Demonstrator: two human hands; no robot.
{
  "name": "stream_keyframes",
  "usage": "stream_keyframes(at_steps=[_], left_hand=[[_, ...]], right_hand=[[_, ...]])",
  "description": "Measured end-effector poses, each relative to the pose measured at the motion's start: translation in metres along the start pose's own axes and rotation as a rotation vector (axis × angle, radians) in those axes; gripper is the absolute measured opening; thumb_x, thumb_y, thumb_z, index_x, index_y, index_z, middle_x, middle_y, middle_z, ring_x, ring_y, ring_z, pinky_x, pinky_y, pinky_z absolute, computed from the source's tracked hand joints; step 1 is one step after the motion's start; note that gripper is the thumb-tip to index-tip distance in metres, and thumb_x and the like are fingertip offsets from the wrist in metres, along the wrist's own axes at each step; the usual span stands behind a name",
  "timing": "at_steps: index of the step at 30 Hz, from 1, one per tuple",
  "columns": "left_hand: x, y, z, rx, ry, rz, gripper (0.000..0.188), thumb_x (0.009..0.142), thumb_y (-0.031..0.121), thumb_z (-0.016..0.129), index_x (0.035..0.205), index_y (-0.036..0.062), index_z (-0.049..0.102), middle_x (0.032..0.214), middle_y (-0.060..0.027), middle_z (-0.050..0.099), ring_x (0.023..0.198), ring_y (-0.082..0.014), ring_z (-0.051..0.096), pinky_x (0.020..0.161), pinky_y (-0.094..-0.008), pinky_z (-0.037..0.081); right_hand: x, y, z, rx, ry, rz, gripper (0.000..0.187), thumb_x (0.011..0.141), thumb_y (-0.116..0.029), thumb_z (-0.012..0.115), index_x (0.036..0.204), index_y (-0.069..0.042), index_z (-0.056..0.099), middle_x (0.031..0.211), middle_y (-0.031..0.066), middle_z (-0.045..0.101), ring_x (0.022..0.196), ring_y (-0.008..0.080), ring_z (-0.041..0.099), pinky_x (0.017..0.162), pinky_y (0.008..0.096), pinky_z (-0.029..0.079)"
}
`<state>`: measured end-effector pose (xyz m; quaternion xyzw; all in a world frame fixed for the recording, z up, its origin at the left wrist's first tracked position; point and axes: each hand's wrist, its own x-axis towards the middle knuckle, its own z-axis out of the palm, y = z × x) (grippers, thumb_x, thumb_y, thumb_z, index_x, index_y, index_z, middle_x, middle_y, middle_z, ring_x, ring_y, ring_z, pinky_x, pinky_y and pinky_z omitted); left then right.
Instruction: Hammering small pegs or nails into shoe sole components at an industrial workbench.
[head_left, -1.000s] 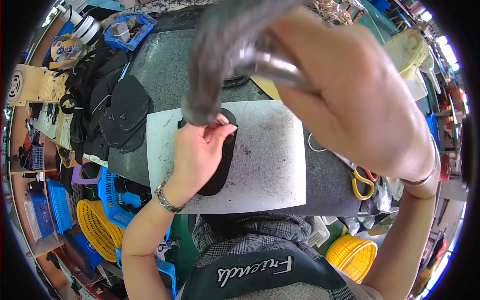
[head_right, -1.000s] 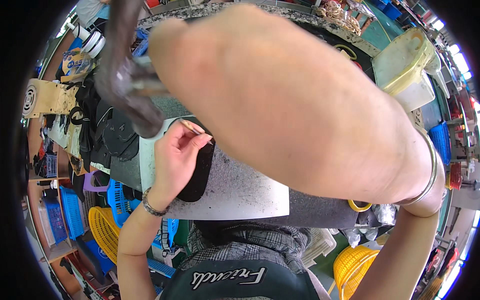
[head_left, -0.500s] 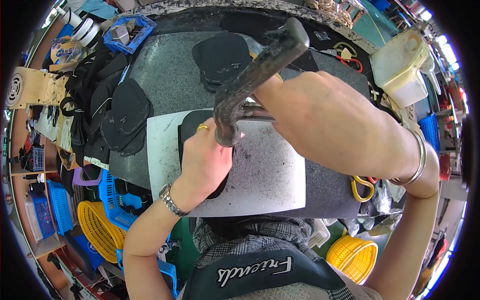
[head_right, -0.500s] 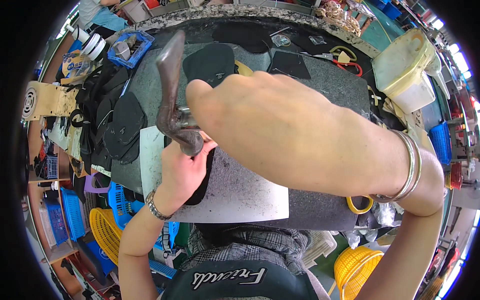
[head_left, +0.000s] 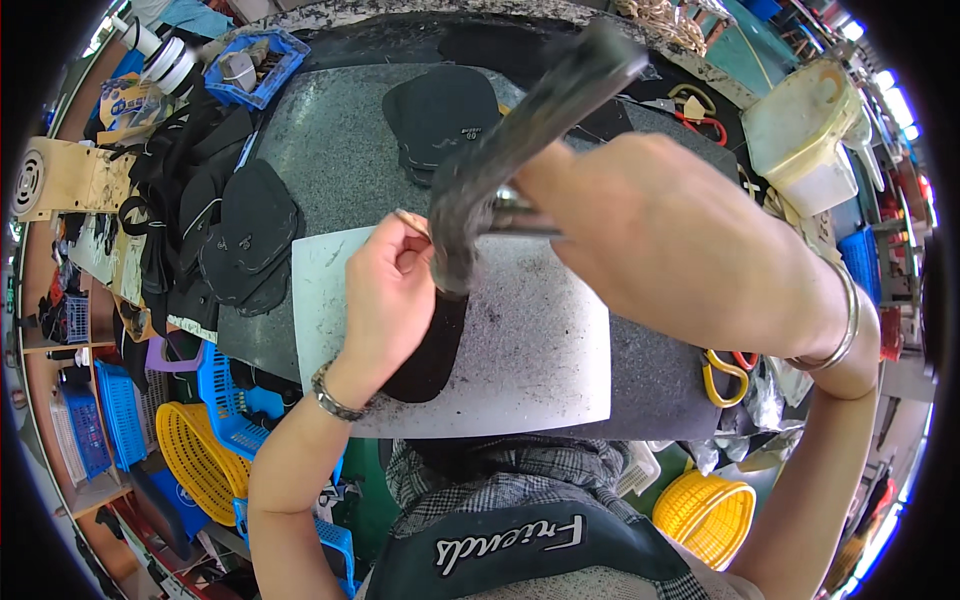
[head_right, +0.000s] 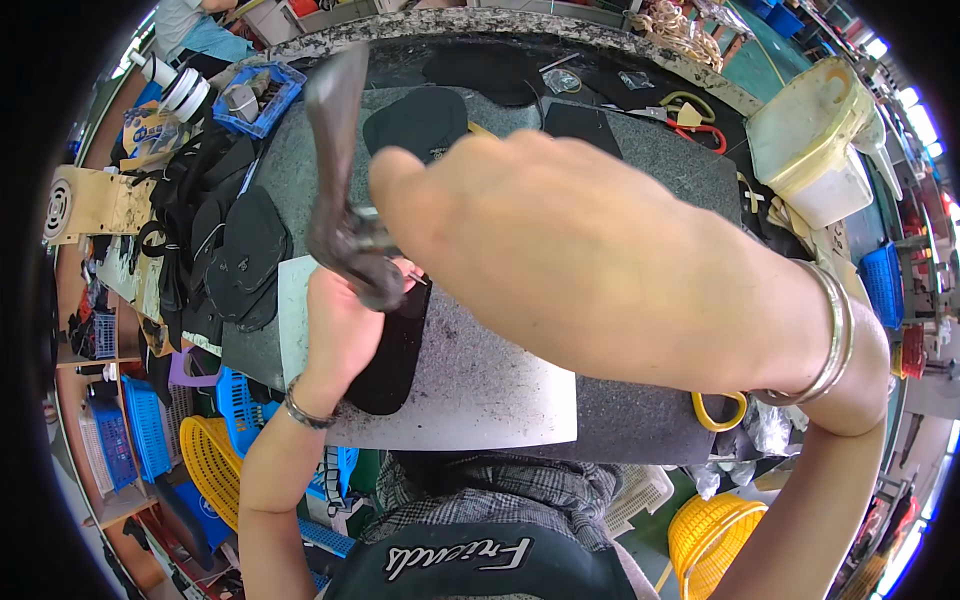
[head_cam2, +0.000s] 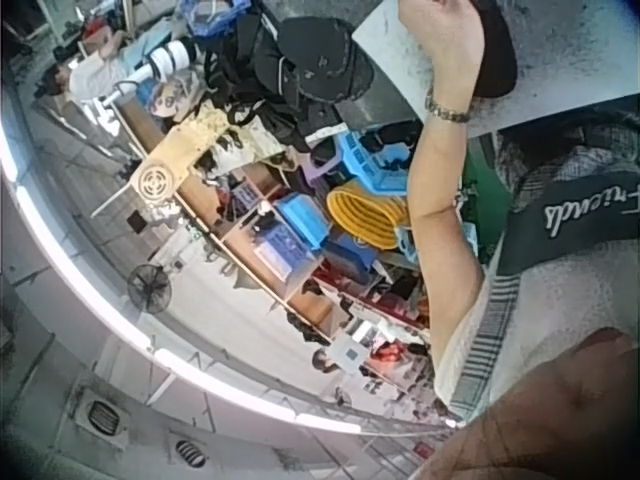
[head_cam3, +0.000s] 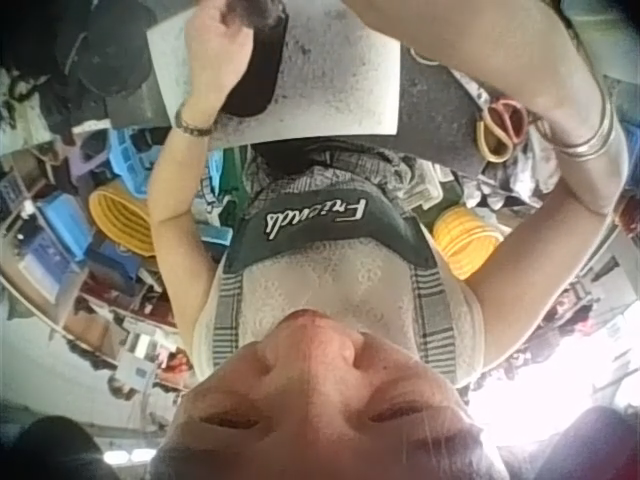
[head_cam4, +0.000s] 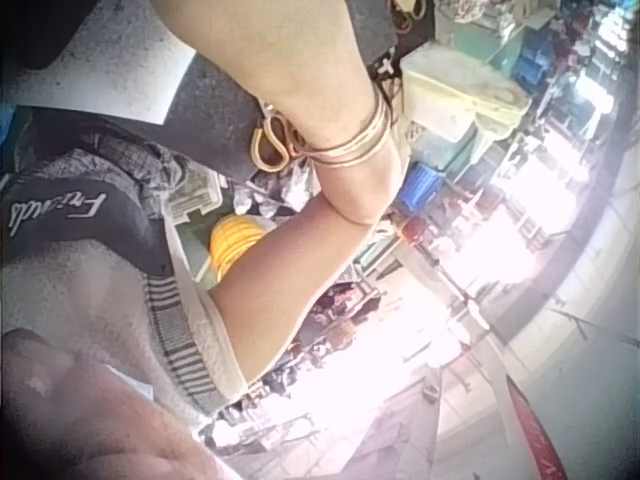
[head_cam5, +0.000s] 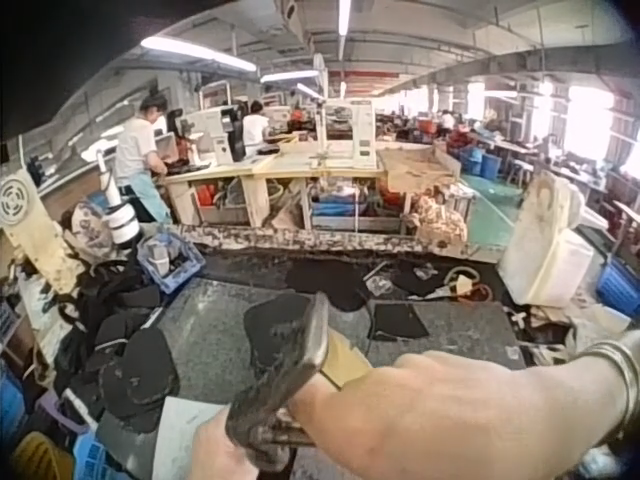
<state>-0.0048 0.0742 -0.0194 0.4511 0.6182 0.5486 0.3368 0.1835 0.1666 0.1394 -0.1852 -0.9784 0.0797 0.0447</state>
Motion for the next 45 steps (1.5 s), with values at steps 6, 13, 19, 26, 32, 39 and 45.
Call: stream_keyframes(at_steps=[6,13,19,26,32,39,45], left_hand=[[-0.011,0.026,0.008,0.229,-0.026,0.107,0.01,0.084,0.003,0.068,0.089,-0.0014,0.06,0.08,-0.0023,0.065,0.067,-0.0085,0.061,0.063,-0.0214,0.049],[0.009,0.036,-0.023,-0.235,0.078,0.054,0.01,0.096,-0.001,0.045,0.106,-0.0015,0.047,0.084,-0.0095,0.059,0.085,-0.0163,0.064,0.076,-0.0283,0.054],[0.014,0.044,-0.059,0.962,-0.178,0.213,0.055,0.077,0.034,0.073,0.113,-0.0028,0.053,0.1,-0.0241,0.057,0.095,-0.0403,0.057,0.081,-0.0428,0.047],[0.019,0.032,-0.077,0.665,-0.165,-0.01,0.029,0.073,0.009,0.077,0.099,-0.0008,0.068,0.076,-0.0083,0.065,0.064,-0.0113,0.057,0.058,-0.0252,0.044],[0.014,0.064,-0.154,0.497,0.455,0.553,0.021,0.073,-0.013,0.068,0.088,0.0018,0.07,0.073,-0.0032,0.061,0.07,-0.0077,0.058,0.063,-0.0203,0.048],[-0.005,0.002,-0.192,0.441,0.12,-0.084,0.025,0.079,-0.002,0.07,0.103,0.0049,0.068,0.064,0.0049,0.047,0.057,-0.0037,0.044,0.053,-0.0193,0.036],[0.021,0.033,-0.133,0.479,0.002,0.226,0.038,0.073,0.004,0.078,0.11,0.0077,0.066,0.066,0.0074,0.038,0.058,-0.0035,0.029,0.05,-0.0202,0.025]], right_hand=[[0.014,-0.008,-0.014,0.281,0.346,0.076,0.029,0.074,0.0,0.058,0.103,0.002,0.053,0.065,0.0162,0.054,0.057,0.036,0.056,0.054,0.0383,0.048],[-0.011,0.021,0.024,-0.015,-0.08,0.137,0.022,0.077,0.001,0.053,0.098,0.003,0.046,0.064,0.0181,0.06,0.062,0.0355,0.064,0.056,0.0417,0.052],[-0.022,0.036,0.091,-0.003,0.089,0.249,0.022,0.079,0.0,0.053,0.1,0.002,0.049,0.07,0.0202,0.06,0.065,0.038,0.063,0.058,0.0446,0.052],[-0.031,0.03,0.101,0.196,0.207,0.28,0.025,0.079,0.002,0.057,0.103,0.006,0.049,0.087,0.0262,0.056,0.08,0.0447,0.057,0.068,0.0479,0.047],[-0.04,0.033,0.113,0.244,0.217,0.327,0.023,0.082,0.002,0.057,0.102,0.006,0.048,0.087,0.0261,0.053,0.079,0.0459,0.054,0.069,0.0479,0.045],[-0.037,0.027,0.108,0.287,0.222,0.336,0.021,0.081,0.004,0.058,0.101,0.005,0.049,0.088,0.0239,0.052,0.076,0.0438,0.053,0.067,0.0478,0.042],[-0.041,0.027,0.117,0.23,0.253,0.376,0.02,0.079,0.002,0.06,0.097,0.005,0.05,0.085,0.0228,0.051,0.073,0.041,0.054,0.063,0.0466,0.042]])
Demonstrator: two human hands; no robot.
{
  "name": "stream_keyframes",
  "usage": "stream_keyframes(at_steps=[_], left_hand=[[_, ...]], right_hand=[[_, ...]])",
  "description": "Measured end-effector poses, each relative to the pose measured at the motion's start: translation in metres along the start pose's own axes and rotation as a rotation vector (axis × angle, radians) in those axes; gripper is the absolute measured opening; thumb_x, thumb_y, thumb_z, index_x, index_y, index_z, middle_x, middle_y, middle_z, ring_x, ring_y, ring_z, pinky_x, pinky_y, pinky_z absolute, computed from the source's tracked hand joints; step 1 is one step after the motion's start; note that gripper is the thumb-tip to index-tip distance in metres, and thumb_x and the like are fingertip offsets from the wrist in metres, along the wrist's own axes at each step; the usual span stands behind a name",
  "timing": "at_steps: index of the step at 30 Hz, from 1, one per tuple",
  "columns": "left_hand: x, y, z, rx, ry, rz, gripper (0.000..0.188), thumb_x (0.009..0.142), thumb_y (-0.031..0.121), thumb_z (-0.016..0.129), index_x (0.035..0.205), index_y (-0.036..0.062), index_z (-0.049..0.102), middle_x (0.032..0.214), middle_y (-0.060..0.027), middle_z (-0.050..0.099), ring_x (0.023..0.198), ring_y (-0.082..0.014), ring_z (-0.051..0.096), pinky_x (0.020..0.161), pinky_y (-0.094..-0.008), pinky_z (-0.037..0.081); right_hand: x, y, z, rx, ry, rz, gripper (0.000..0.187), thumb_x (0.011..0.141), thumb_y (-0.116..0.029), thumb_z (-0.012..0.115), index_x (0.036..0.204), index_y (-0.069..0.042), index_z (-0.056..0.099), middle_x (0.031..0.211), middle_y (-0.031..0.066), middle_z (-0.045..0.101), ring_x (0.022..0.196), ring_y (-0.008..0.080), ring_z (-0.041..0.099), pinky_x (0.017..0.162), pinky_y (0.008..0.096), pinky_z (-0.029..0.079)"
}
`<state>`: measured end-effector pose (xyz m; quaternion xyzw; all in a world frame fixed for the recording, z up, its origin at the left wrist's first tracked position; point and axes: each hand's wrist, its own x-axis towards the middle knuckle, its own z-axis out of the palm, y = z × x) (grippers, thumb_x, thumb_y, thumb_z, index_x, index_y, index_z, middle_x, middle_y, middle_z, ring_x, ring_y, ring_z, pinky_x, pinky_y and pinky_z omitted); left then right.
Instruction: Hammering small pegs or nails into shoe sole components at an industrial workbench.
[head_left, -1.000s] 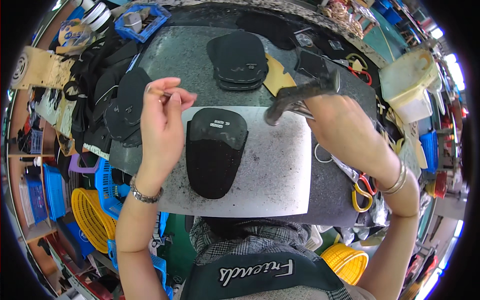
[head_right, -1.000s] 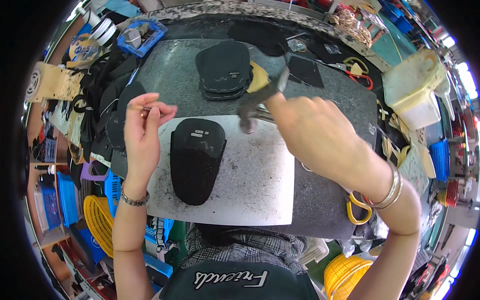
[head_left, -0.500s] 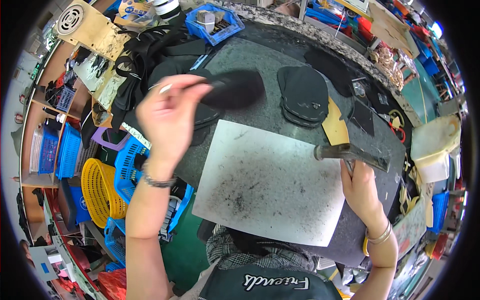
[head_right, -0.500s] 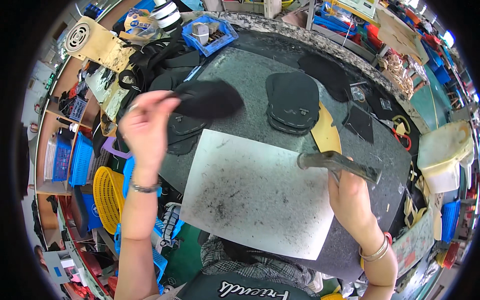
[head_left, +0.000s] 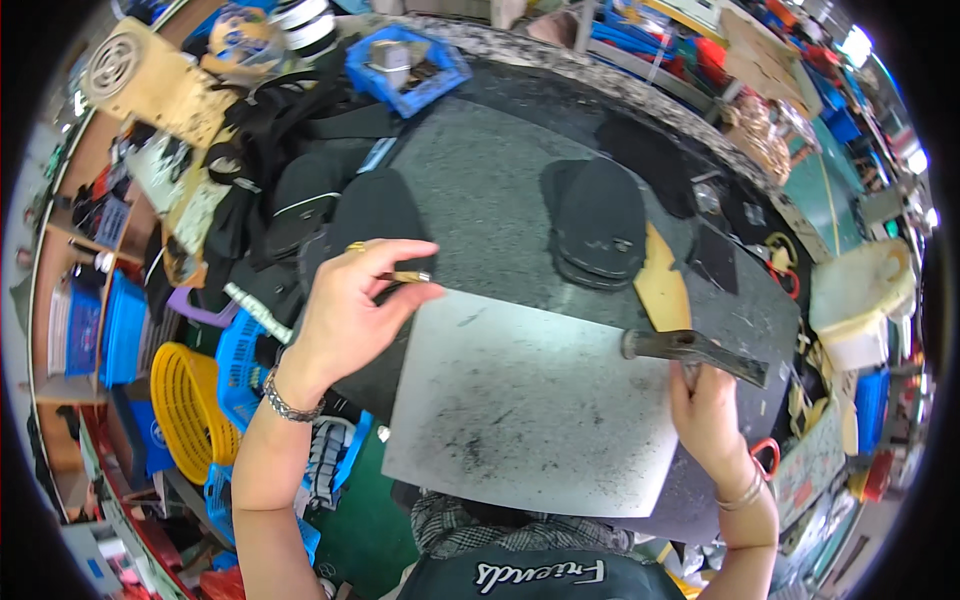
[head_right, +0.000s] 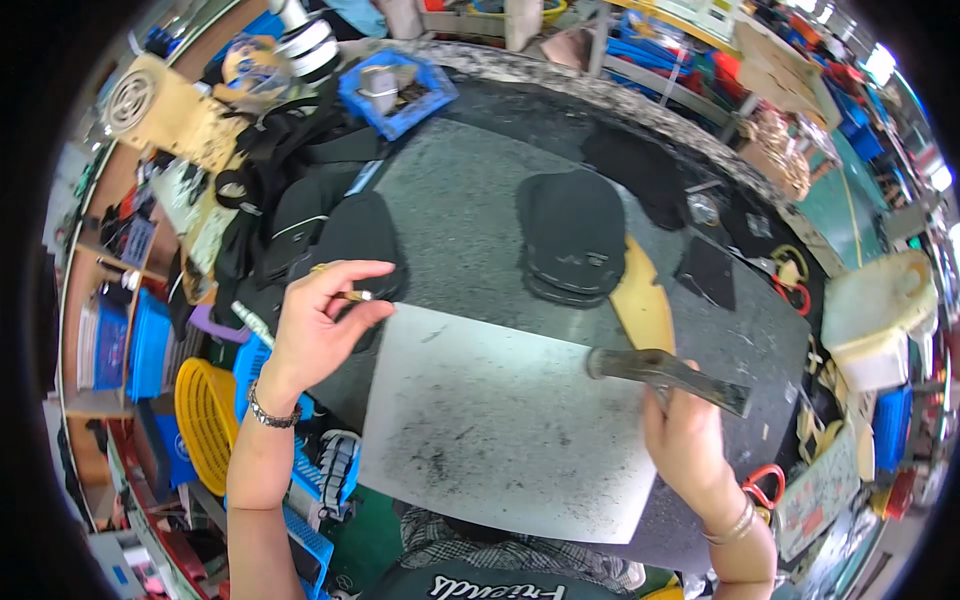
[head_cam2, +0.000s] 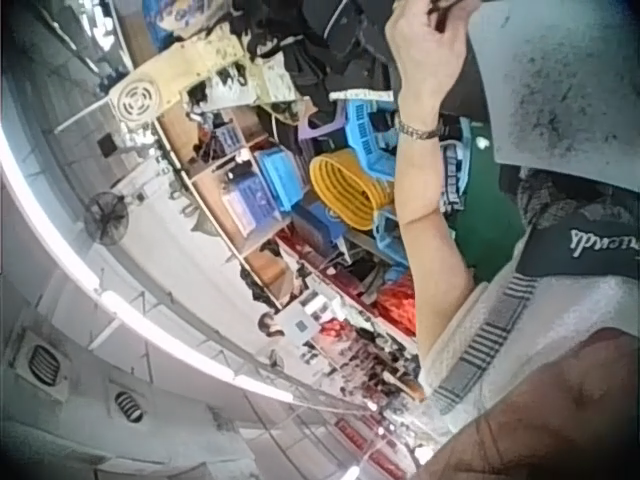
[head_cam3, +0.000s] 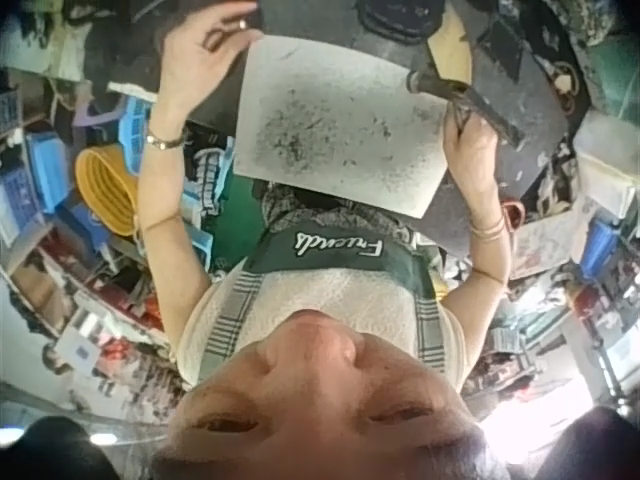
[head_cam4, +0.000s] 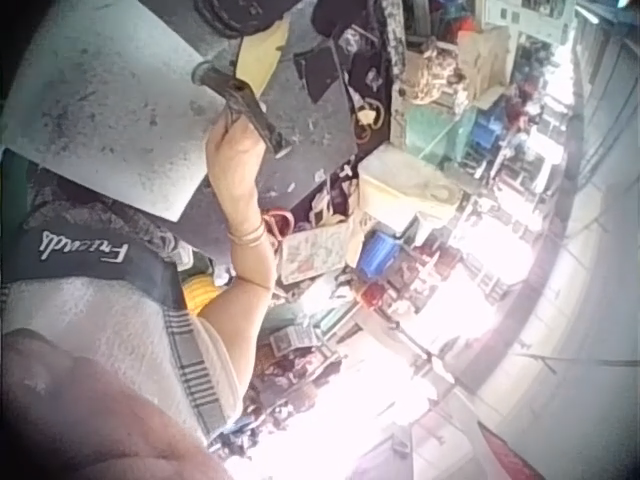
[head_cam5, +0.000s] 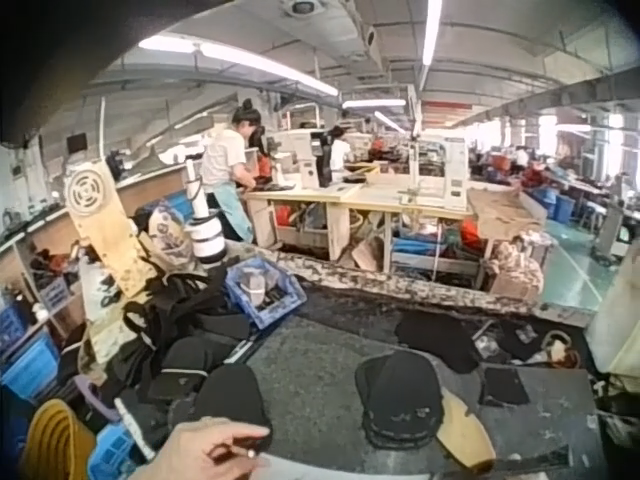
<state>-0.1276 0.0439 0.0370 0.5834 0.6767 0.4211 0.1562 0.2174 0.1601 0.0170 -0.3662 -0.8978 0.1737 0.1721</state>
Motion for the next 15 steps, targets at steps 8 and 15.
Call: stream_keyframes(at_steps=[8,15], left_hand=[[0.086,0.002,0.107,0.183,-0.263,0.345,0.049,0.069,0.02,0.079,0.113,0.0042,0.063,0.081,-0.0113,0.06,0.075,-0.0295,0.059,0.07,-0.0371,0.047],[0.078,0.019,0.092,-0.086,-0.054,0.251,0.016,0.082,-0.003,0.064,0.096,0.0009,0.069,0.073,-0.0134,0.062,0.061,-0.0161,0.058,0.058,-0.0278,0.045]], right_hand=[[-0.002,-0.01,0.002,0.014,0.007,0.018,0.022,0.078,-0.004,0.062,0.096,0.001,0.05,0.072,0.0163,0.053,0.06,0.0344,0.058,0.054,0.0416,0.046],[-0.004,-0.003,0.003,0.046,0.022,-0.032,0.022,0.079,-0.003,0.061,0.096,0.003,0.049,0.064,0.0151,0.051,0.056,0.0344,0.056,0.051,0.042,0.045]])
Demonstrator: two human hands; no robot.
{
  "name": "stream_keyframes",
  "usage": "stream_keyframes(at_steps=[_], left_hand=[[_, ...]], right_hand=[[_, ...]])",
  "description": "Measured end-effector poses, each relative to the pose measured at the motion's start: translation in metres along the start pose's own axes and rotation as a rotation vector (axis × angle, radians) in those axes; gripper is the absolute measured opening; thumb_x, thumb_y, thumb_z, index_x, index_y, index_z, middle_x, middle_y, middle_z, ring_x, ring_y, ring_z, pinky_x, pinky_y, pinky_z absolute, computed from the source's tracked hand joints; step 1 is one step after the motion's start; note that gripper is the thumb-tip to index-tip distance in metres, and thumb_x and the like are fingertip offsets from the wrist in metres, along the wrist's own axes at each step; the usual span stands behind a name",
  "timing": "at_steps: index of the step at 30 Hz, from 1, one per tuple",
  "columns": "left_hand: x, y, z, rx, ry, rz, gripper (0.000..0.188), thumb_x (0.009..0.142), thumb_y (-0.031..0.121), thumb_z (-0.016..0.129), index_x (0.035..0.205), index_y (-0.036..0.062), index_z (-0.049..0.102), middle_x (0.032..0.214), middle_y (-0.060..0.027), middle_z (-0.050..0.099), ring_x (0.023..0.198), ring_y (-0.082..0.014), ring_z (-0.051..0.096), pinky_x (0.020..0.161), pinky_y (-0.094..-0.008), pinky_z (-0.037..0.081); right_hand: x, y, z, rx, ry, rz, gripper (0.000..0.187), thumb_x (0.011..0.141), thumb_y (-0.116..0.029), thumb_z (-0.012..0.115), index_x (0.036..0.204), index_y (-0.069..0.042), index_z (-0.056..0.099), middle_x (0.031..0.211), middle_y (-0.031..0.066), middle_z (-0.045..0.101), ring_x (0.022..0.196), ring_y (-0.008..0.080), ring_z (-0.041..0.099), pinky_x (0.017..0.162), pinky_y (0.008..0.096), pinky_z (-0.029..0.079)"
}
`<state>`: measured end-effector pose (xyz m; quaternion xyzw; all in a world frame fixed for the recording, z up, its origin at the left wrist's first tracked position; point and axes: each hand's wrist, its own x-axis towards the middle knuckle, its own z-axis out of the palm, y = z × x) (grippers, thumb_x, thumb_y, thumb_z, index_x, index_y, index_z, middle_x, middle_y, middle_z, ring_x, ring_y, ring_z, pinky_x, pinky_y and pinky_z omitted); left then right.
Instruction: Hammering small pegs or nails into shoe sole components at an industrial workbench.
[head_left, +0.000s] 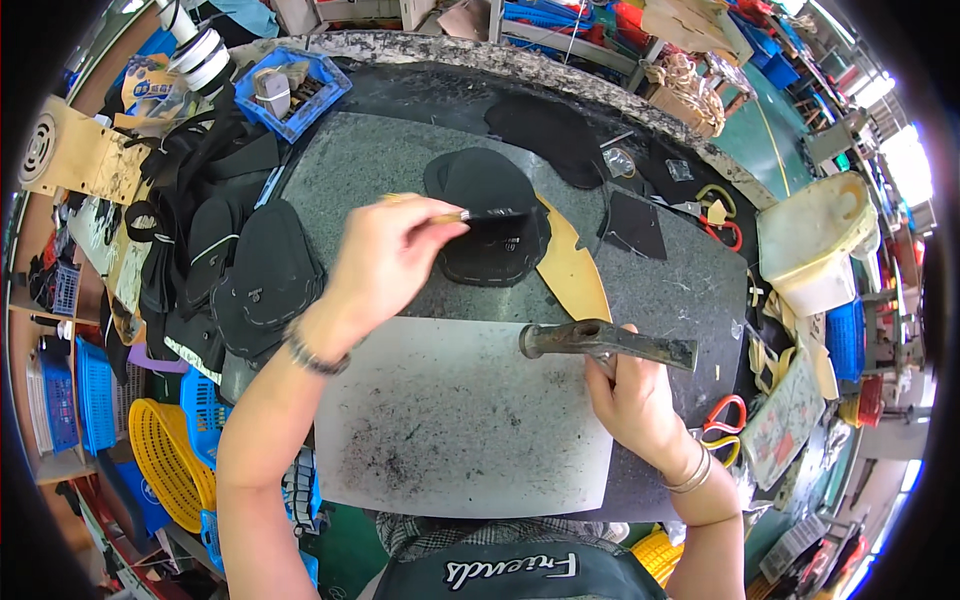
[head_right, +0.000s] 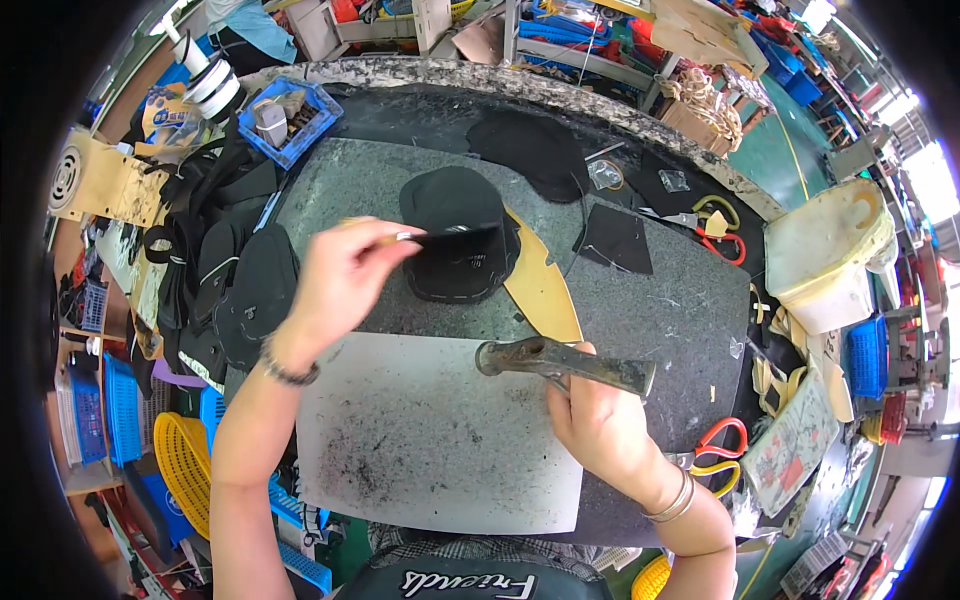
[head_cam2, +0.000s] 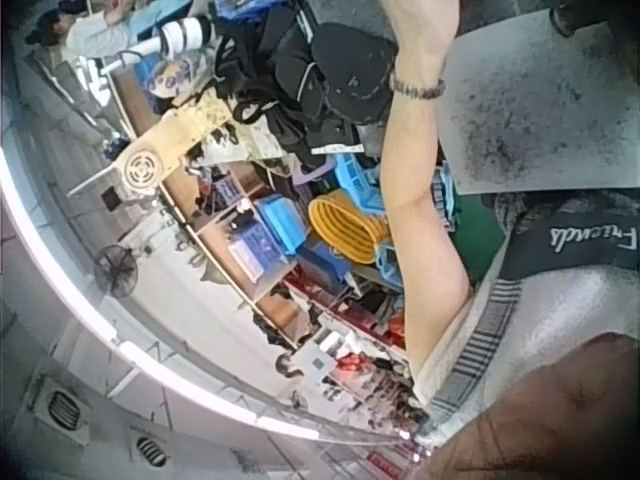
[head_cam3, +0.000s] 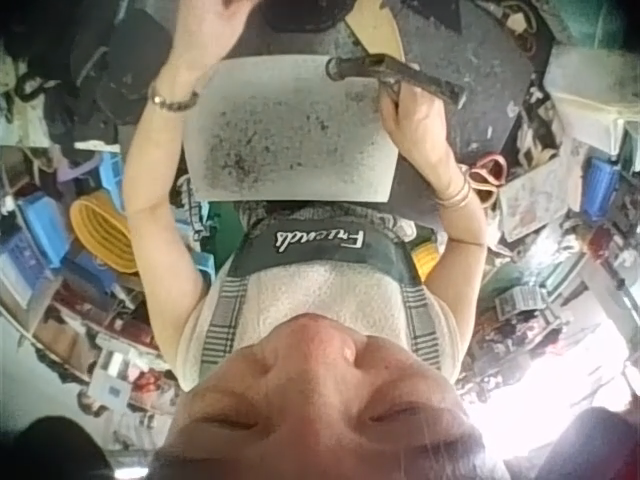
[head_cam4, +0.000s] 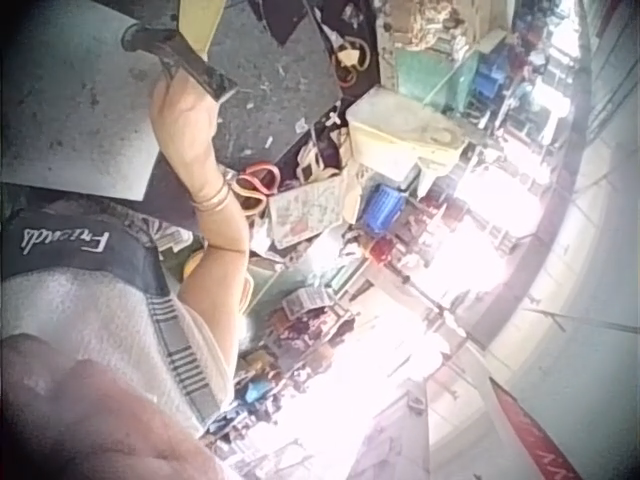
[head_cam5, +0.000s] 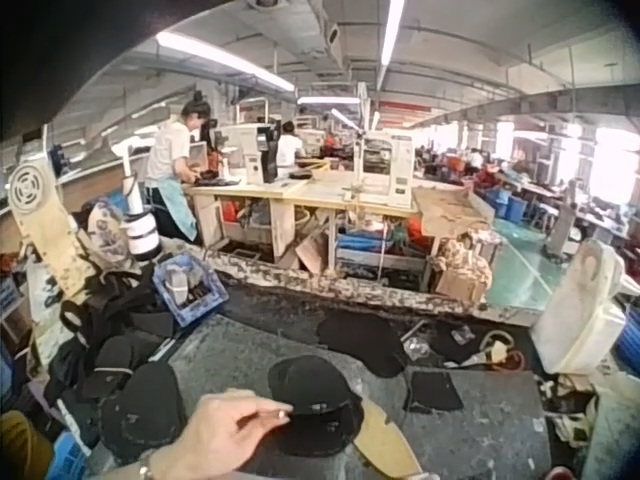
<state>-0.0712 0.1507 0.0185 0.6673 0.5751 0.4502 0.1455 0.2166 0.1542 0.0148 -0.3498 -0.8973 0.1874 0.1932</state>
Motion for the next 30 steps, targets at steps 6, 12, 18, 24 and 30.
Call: stream_keyframes(at_steps=[6,12,18,24,30], left_hand=[[-0.106,0.083,-0.069,0.379,-0.457,0.073,0.028,0.063,0.009,0.076,0.09,0.0072,0.068,0.065,-0.0038,0.043,0.057,-0.0227,0.052,0.05,-0.0336,0.044],[-0.164,0.101,-0.08,0.206,-0.412,-0.426,0.033,0.078,0.009,0.071,0.109,0.0057,0.059,0.083,-0.0094,0.05,0.068,-0.026,0.053,0.061,-0.0331,0.045],[-0.179,0.099,-0.073,-0.038,-0.011,-0.418,0.019,0.084,-0.009,0.057,0.099,0.0016,0.06,0.09,-0.0096,0.051,0.079,-0.0216,0.048,0.067,-0.0269,0.041],[-0.184,0.093,-0.062,-0.257,0.144,-0.381,0.029,0.071,-0.016,0.068,0.095,0.0012,0.068,0.088,-0.0087,0.066,0.08,-0.0139,0.064,0.071,-0.0237,0.05],[-0.164,0.094,-0.023,-0.603,0.151,-0.442,0.021,0.077,-0.016,0.064,0.093,-0.0034,0.065,0.094,-0.0118,0.066,0.089,-0.016,0.066,0.08,-0.0253,0.054]], right_hand=[[0.001,0.005,-0.002,0.056,0.066,-0.041,0.017,0.079,-0.001,0.061,0.092,0.005,0.052,0.065,0.0165,0.05,0.054,0.035,0.052,0.051,0.0425,0.041],[0.018,-0.047,-0.023,0.226,0.043,-0.11,0.007,0.083,-0.001,0.06,0.088,0.001,0.057,0.07,0.0128,0.052,0.058,0.0263,0.054,0.052,0.0354,0.043],[0.013,-0.086,-0.001,-0.112,-0.306,-0.378,0.014,0.077,0.001,0.056,0.083,-0.008,0.048,0.068,0.0077,0.046,0.054,0.024,0.055,0.046,0.0342,0.042],[0.012,-0.076,-0.027,-0.289,-0.169,-0.362,0.015,0.078,-0.003,0.058,0.093,-0.006,0.054,0.066,0.003,0.049,0.052,0.0205,0.053,0.047,0.0311,0.042],[-0.003,-0.068,-0.021,-0.223,-0.29,-0.268,0.017,0.079,-0.002,0.058,0.093,-0.004,0.048,0.066,0.0102,0.049,0.055,0.0291,0.057,0.046,0.0388,0.045]])
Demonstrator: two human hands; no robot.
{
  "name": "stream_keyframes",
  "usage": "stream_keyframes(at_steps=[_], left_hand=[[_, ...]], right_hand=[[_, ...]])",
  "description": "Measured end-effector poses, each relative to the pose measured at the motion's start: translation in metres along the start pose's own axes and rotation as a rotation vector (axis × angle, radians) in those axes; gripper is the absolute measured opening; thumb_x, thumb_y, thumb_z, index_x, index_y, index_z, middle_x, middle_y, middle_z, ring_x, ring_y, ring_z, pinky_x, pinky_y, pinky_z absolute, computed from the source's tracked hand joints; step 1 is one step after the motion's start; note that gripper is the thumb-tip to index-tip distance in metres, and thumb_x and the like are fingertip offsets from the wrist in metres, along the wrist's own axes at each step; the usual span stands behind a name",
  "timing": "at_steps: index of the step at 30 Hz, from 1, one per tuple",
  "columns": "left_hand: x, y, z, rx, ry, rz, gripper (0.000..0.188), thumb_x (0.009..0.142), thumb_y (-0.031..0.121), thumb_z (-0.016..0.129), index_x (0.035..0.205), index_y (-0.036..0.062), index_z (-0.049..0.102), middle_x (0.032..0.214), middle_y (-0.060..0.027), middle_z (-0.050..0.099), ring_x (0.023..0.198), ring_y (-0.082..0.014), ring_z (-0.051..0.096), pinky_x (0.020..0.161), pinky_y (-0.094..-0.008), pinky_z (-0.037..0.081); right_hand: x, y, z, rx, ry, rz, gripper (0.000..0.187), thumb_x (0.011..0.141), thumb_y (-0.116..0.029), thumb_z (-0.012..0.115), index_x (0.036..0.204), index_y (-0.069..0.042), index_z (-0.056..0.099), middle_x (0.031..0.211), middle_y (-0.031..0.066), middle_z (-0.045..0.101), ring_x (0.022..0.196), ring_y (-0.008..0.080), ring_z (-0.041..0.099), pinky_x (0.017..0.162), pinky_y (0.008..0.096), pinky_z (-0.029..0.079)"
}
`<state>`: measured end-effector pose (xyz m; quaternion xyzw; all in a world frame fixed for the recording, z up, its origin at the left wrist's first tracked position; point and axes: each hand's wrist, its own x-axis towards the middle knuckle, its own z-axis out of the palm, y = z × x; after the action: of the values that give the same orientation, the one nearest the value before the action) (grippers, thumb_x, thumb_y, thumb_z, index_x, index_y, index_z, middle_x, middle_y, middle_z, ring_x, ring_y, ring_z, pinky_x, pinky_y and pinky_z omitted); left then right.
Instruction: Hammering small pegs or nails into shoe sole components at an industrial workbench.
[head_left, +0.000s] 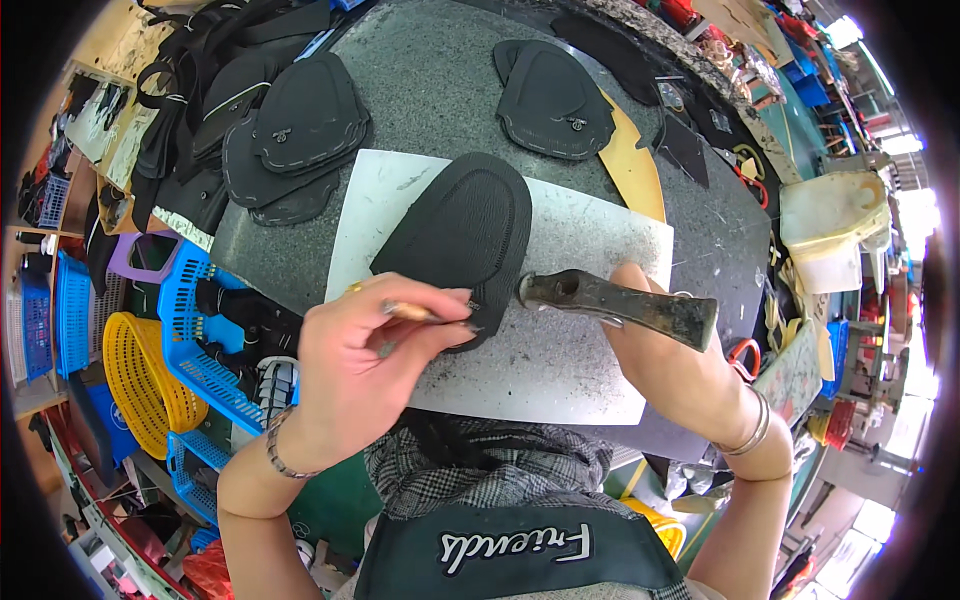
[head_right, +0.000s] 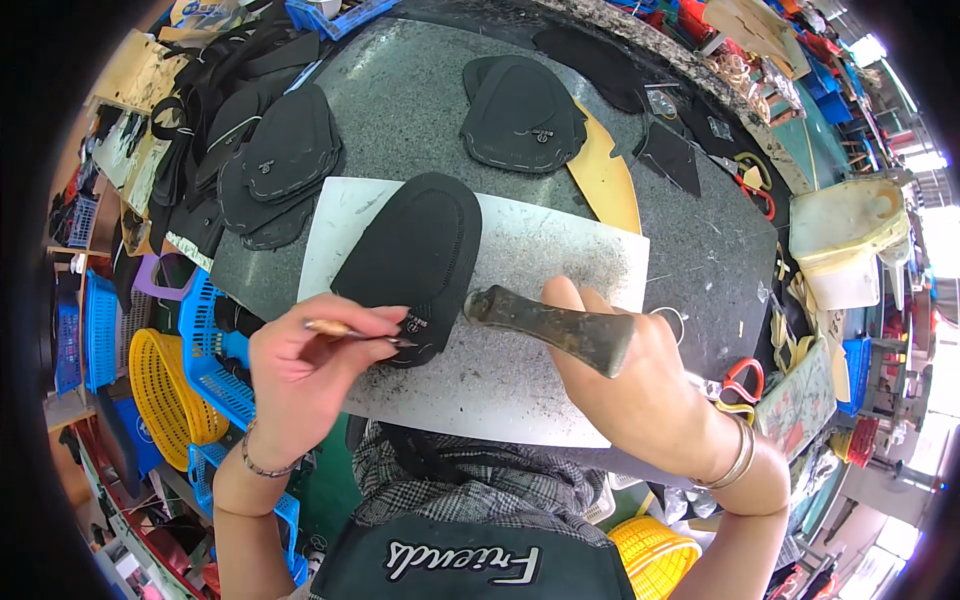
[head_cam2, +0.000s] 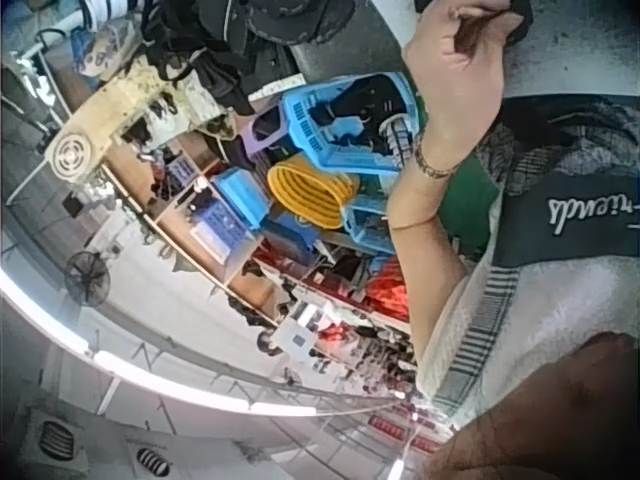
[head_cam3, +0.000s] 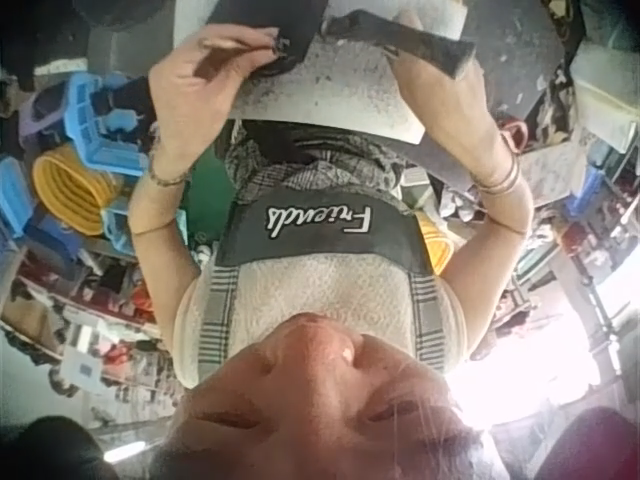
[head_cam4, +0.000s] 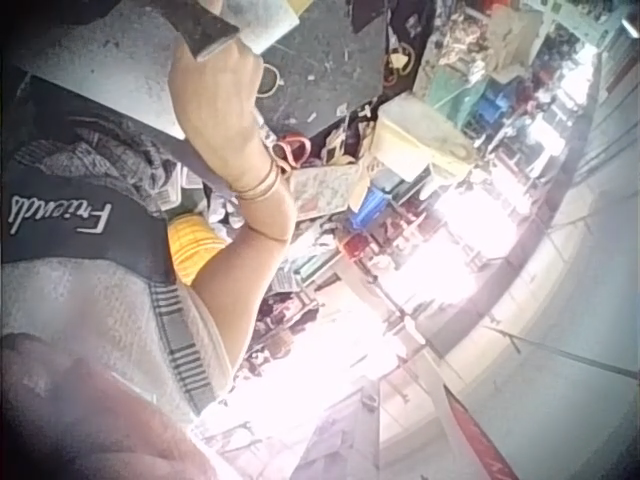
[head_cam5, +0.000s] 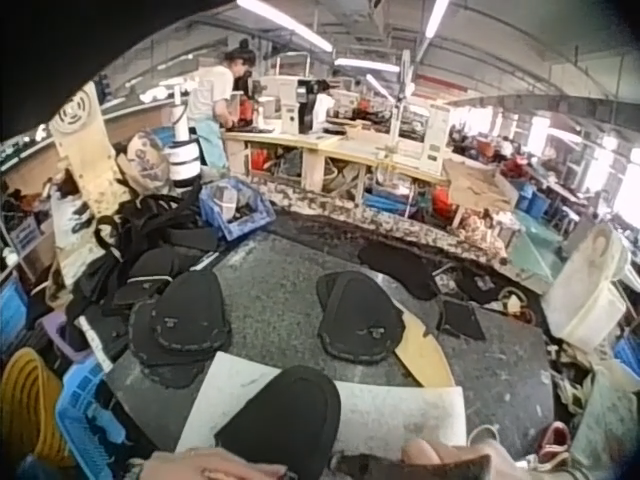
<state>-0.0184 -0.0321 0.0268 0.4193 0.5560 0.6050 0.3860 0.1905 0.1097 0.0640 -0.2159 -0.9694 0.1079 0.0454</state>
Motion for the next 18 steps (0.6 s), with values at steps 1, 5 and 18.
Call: stream_keyframes(at_steps=[1,5,18], left_hand=[[0.002,-0.003,0.004,-0.001,-0.018,-0.029,0.019,0.077,-0.015,0.064,0.093,-0.004,0.064,0.095,-0.0117,0.065,0.09,-0.0164,0.066,0.08,-0.0251,0.055],[0.006,-0.017,0.009,0.149,-0.034,-0.039,0.017,0.078,-0.013,0.065,0.092,-0.0044,0.063,0.094,-0.0129,0.066,0.087,-0.0151,0.067,0.075,-0.0247,0.056],[0.005,-0.021,0.011,0.192,-0.003,0.08,0.01,0.082,-0.01,0.062,0.089,-0.003,0.061,0.091,-0.0115,0.064,0.082,-0.0147,0.066,0.071,-0.0253,0.054]], right_hand=[[-0.001,-0.001,-0.002,-0.025,-0.006,-0.02,0.017,0.08,-0.003,0.059,0.092,-0.004,0.048,0.066,0.0108,0.049,0.055,0.0291,0.057,0.045,0.0386,0.045],[-0.001,-0.002,0.0,0.159,0.014,0.033,0.02,0.081,-0.007,0.064,0.088,-0.005,0.046,0.067,0.0116,0.049,0.054,0.029,0.057,0.045,0.0378,0.045],[-0.007,0.007,0.008,0.117,-0.004,0.042,0.021,0.081,-0.011,0.065,0.088,-0.007,0.045,0.071,0.0085,0.049,0.059,0.0234,0.058,0.048,0.0325,0.044]])
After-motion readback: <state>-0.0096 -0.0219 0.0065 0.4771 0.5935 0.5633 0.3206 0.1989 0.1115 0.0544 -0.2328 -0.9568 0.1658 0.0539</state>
